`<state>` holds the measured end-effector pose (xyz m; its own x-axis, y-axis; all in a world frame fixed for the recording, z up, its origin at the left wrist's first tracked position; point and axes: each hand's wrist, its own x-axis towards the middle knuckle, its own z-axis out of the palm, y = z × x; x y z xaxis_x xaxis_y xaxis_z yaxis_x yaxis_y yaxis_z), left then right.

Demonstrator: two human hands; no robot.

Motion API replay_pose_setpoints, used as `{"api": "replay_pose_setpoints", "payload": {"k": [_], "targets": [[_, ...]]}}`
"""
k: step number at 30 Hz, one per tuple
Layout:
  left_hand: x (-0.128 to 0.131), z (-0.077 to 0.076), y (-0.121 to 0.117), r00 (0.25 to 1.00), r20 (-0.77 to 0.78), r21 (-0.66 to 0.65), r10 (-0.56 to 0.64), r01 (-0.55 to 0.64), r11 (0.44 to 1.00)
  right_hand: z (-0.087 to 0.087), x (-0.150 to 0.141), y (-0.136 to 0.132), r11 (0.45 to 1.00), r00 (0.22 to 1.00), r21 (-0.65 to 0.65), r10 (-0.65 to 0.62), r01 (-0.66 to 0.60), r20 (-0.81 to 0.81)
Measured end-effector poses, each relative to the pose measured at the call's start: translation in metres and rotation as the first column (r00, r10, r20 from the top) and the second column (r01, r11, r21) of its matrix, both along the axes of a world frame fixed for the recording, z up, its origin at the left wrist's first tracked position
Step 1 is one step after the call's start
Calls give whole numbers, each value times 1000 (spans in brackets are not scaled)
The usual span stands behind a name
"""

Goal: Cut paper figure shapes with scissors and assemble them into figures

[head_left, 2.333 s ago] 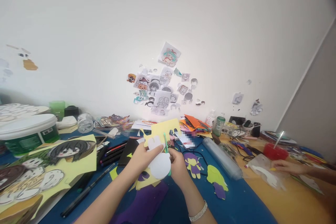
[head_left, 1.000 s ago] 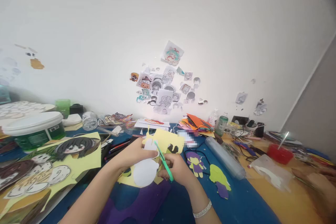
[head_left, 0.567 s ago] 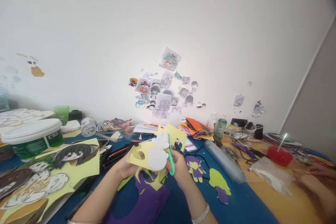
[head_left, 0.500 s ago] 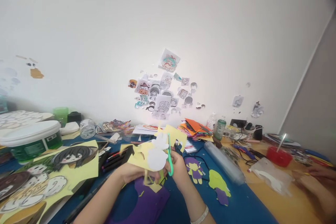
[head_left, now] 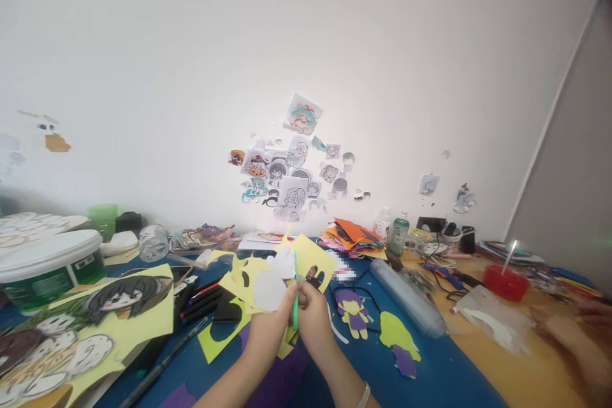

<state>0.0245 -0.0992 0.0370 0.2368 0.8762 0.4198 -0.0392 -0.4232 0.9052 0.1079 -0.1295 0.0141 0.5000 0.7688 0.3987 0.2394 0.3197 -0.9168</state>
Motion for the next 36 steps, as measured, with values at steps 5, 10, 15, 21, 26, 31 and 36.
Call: {"api": "replay_pose_setpoints", "payload": {"k": [5, 10, 15, 21, 26, 31, 36], "targets": [[-1, 8, -3, 990, 131, -171, 49, -26, 985, -6, -4, 4, 992, 989, 23, 124, -123, -83], [-1, 7, 2, 997, 78, -317, 10, 16, 948, -4, -3, 1, 982, 980, 32, 188, -187, -64], [-1, 15, 5, 984, 124, -246, 126, -92, 965, -6, 4, 0, 975, 972, 13, 223, -222, -79], [-6, 25, 0, 998, 39, -185, 42, -34, 982, -7, 10, -1, 974, 971, -11, 226, -228, -75], [-9, 27, 3, 999, 29, -136, -21, 25, 990, 1, 11, -7, 972, 972, -33, 232, -233, -34], [-9, 25, 10, 999, -7, -130, -41, 40, 991, 3, 12, -10, 970, 971, -39, 241, -241, -10], [-11, 25, 15, 995, -43, -95, -91, 86, 992, 3, 13, -11, 969, 971, -63, 237, -237, -7]]}}
